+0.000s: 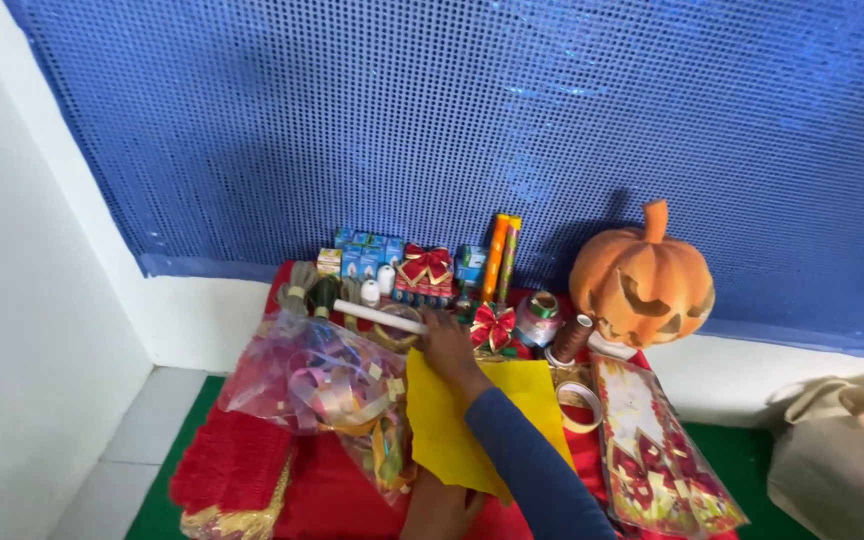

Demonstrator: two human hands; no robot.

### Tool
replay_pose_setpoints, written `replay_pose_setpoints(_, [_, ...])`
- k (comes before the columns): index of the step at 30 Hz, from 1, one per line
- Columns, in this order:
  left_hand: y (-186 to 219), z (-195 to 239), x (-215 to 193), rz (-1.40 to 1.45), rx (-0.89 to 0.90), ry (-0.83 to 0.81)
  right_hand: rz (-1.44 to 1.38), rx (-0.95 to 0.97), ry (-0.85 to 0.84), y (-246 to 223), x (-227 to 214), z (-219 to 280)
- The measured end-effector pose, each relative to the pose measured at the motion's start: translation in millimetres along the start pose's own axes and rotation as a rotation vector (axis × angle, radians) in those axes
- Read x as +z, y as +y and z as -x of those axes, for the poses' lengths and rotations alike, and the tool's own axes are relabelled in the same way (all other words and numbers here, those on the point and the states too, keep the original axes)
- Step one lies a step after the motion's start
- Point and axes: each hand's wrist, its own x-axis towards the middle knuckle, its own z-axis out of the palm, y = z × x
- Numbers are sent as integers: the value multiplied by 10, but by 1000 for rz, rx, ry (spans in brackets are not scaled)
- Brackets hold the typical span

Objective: The person wraps a cylindrical object with green and yellow decorative paper, securing it with tape. They then place the wrapped item on the table and begin wrapping a second cylindrical object with yellow paper.

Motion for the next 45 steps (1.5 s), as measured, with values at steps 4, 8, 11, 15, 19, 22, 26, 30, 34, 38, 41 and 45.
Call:
replay_pose_setpoints(4, [233,-27,-267,87,-80,-50,189,-36,174,313,626,-266])
replay_pose_setpoints(8, [294,23,-267,208,-103,-98,198,-161,179,275,203,-127])
replay_pose_setpoints(11, [250,86,-203,196,0,-49,128,-166,173,371,-134,159])
replay_pose_setpoints(15, [338,57,-293,277,12,-27,-369,-37,136,599,-507,749])
replay_pose_setpoints(19, [245,67,-186,215,19,1,-578,86,92,881,-578,1685])
replay_pose_setpoints(22, [225,130,-148,248,103,68,-600,132,52,1170,-424,2280])
replay_pose_setpoints(26, [176,239,-73,115,238,269,-649,161,90,1337,-265,2710])
replay_pose_setpoints(30, [15,334,82,-63,266,616,-599,167,23,1200,-323,2822])
replay_pose_setpoints(34, [-66,358,175,-57,118,683,-517,152,63,1099,-373,2778])
replay_pose_setpoints(38, [-94,329,166,22,0,690,-489,123,50,1094,-388,2757])
replay_pose_setpoints(41, [-102,323,137,96,-21,693,-465,106,57,1109,-371,2793])
replay_pose_setpoints(45, [8,293,51,-50,-11,589,-438,142,60,1146,-445,2837])
